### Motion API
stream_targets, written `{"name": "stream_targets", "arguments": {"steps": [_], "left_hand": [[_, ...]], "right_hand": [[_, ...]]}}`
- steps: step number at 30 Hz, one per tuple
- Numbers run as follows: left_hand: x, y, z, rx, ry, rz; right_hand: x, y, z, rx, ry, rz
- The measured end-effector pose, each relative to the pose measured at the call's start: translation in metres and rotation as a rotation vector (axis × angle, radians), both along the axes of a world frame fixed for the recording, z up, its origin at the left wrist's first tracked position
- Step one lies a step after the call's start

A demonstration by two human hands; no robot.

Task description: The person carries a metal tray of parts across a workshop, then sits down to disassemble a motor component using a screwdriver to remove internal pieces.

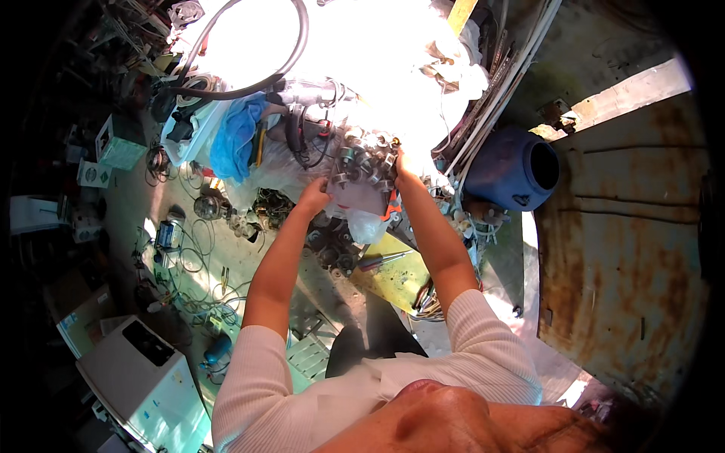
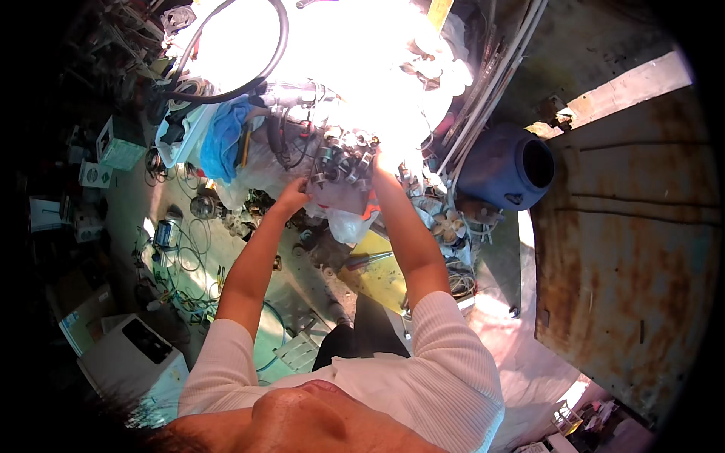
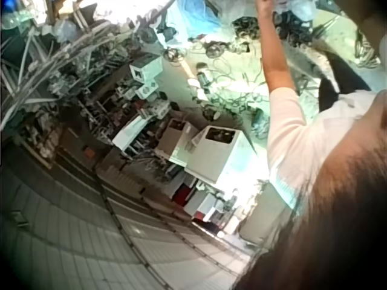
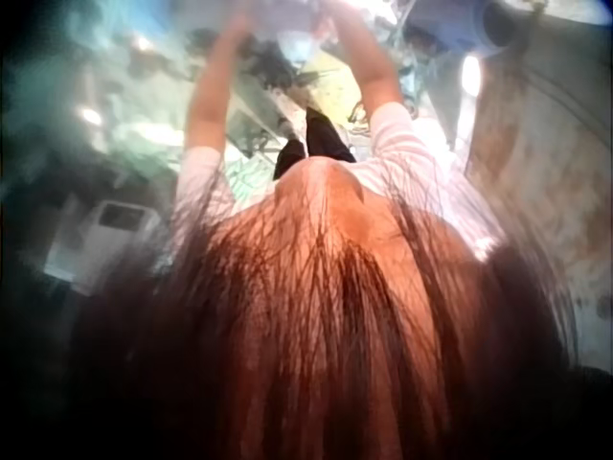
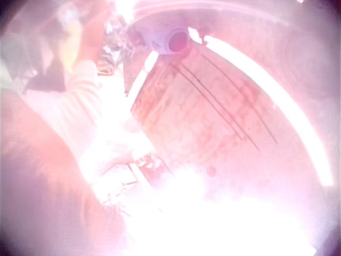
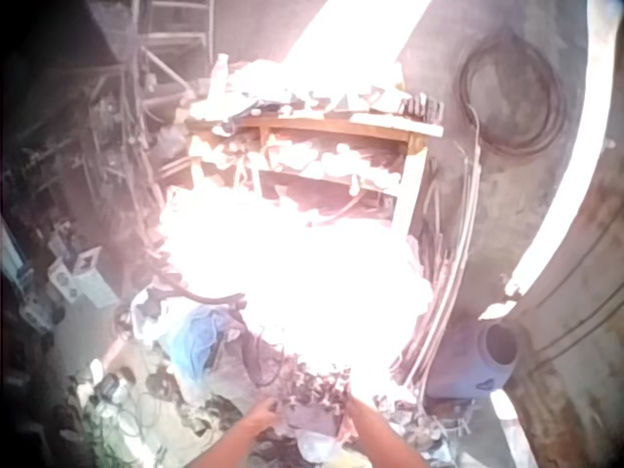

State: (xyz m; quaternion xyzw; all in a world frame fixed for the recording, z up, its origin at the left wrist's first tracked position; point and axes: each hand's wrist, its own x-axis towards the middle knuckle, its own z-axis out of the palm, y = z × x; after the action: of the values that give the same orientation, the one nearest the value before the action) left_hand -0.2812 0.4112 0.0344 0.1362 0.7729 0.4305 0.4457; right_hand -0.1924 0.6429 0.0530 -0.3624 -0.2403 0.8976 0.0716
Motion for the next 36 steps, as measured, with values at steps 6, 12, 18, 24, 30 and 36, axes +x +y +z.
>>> {"name": "stream_targets", "arguments": {"steps": [6,12,18,24,30,36], "left_hand": [[0.025,-0.011,0.017,-0.017,0.112,0.071],[0.046,-0.041,-0.023,0.147,0.058,0.113],[0.074,-0.054,0.006,0.015,0.154,0.071],[0.093,-0.075,0.006,-0.034,0.281,0.104],[0.118,-0.094,-0.01,-0.005,0.226,0.171],[0.157,-0.114,-0.018,0.029,0.233,0.285]], "right_hand": [[0.014,-0.01,0.018,0.042,-0.033,-0.017],[0.037,-0.012,-0.026,0.215,-0.327,-0.069],[0.053,-0.03,-0.019,0.261,-0.29,-0.091],[0.059,-0.049,-0.019,0.324,-0.34,-0.082],[0.076,-0.052,-0.073,0.372,-0.3,0.026],[0.086,-0.075,-0.073,0.335,-0.202,0.046]]}}
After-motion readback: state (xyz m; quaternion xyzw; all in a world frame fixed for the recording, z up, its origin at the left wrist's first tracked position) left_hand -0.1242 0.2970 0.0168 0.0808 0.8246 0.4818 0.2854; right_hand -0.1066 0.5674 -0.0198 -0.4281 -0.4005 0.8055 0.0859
